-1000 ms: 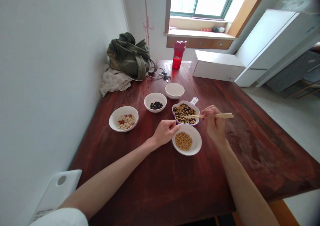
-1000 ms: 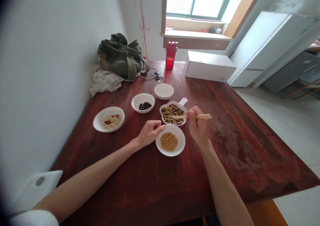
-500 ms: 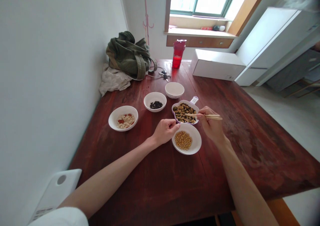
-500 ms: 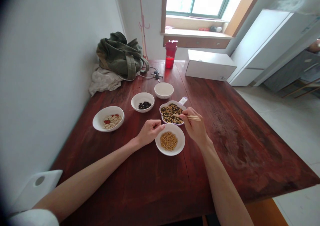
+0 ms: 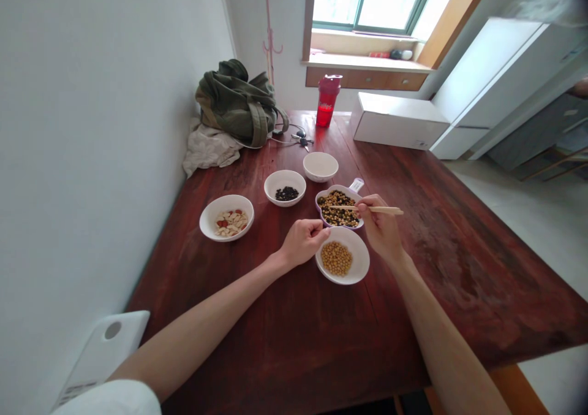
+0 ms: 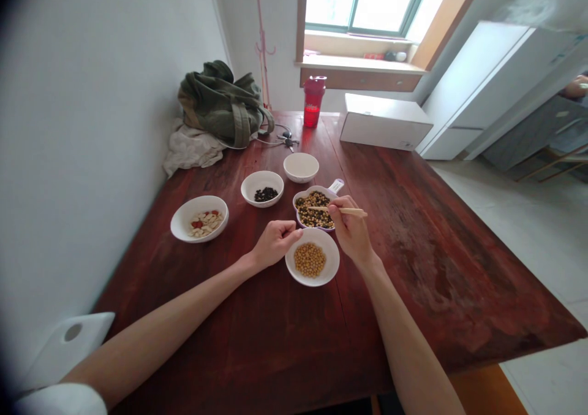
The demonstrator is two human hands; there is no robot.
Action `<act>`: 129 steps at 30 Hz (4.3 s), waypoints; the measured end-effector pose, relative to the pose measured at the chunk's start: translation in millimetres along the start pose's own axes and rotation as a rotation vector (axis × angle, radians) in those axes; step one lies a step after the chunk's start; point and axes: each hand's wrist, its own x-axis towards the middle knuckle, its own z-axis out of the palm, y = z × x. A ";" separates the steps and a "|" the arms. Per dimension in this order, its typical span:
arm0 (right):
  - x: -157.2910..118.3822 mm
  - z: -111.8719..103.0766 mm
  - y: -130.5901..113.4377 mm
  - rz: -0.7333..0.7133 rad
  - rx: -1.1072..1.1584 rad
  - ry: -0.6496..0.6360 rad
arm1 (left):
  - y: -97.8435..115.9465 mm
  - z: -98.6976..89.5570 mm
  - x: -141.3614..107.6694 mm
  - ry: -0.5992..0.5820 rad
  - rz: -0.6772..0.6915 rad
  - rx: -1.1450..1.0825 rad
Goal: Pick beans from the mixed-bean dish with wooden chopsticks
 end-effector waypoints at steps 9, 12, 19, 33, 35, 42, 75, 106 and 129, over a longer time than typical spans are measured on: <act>-0.8 6.0 -3.1 -0.097 -0.015 -0.061 | -0.6 0.1 0.9 -0.004 -0.003 -0.004; -0.9 3.9 -2.4 -0.049 0.011 -0.030 | -0.2 0.0 0.7 0.005 0.001 -0.008; -1.3 -0.9 0.3 0.022 0.050 0.019 | -0.6 0.4 0.0 0.005 0.003 -0.004; -3.0 3.5 -0.8 0.093 0.123 0.074 | -1.5 0.2 0.4 -0.004 0.006 0.002; -2.1 0.4 2.3 0.105 0.114 0.095 | -1.5 0.0 0.6 -0.006 0.006 0.000; -1.9 -5.3 13.5 0.111 0.129 0.146 | -0.6 -0.3 0.3 0.000 0.008 -0.003; -3.9 -1.0 34.4 0.263 0.236 0.192 | 0.4 0.4 0.8 0.009 0.010 0.008; 1.3 -7.6 28.9 0.301 0.303 0.221 | -0.2 0.1 0.5 -0.002 0.010 0.010; 2.6 -9.8 29.4 0.331 0.305 0.256 | -1.3 0.8 0.3 0.001 0.011 0.008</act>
